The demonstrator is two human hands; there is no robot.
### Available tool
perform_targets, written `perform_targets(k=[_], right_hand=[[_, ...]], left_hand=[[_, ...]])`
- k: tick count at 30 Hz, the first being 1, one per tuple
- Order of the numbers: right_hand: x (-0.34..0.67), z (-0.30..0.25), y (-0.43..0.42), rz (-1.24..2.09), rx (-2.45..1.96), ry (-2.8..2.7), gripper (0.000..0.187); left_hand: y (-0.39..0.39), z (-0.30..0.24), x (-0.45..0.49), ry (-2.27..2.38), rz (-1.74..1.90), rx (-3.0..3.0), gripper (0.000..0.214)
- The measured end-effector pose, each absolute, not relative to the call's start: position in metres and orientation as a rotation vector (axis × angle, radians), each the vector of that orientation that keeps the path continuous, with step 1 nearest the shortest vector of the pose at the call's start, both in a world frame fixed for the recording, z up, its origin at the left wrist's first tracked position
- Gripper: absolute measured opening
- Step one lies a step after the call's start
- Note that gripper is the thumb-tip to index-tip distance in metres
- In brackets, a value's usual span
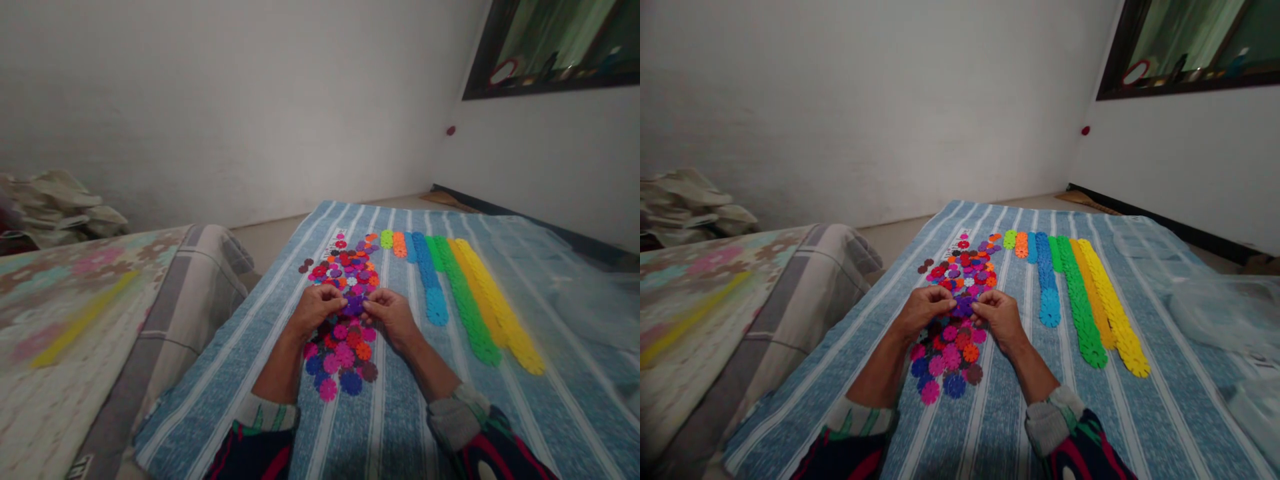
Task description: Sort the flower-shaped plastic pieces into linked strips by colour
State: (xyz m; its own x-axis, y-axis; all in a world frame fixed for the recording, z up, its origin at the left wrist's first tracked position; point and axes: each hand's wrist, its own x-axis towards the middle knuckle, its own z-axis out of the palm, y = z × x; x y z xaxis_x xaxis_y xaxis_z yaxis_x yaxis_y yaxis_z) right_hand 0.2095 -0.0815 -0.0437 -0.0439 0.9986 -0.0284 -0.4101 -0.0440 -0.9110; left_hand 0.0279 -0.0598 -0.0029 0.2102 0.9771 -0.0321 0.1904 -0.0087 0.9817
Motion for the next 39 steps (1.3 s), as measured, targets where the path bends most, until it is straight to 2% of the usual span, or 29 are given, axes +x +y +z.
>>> perform_targets(k=[19,26,29,35,39], right_hand=[[0.213,-0.059,-0.077,1.492,-0.882,-0.959,0.037],[0.228,-0.053,-0.073,1.336,-0.942,-0.748,0.034],[0.23,-0.053,-0.072,1.315,-0.946,-0.71,0.033],[0.229,-0.053,-0.072,1.331,-0.967,-0.72,0.035],[0.229,-0.054,-0.072,1.338,-0.983,-0.722,0.036]], left_hand=[[-0.062,-0.011,0.042,1.124,0.889,1.336,0.021],[-0.051,0.001,-0.002,1.402,1.152,1.265,0.024],[-0.044,-0.006,-0.018,1.503,1.209,1.267,0.018],[-0.033,-0.026,-0.017,1.778,1.205,1.701,0.018],[-0.03,-0.033,-0.007,1.702,1.102,2.16,0.027]])
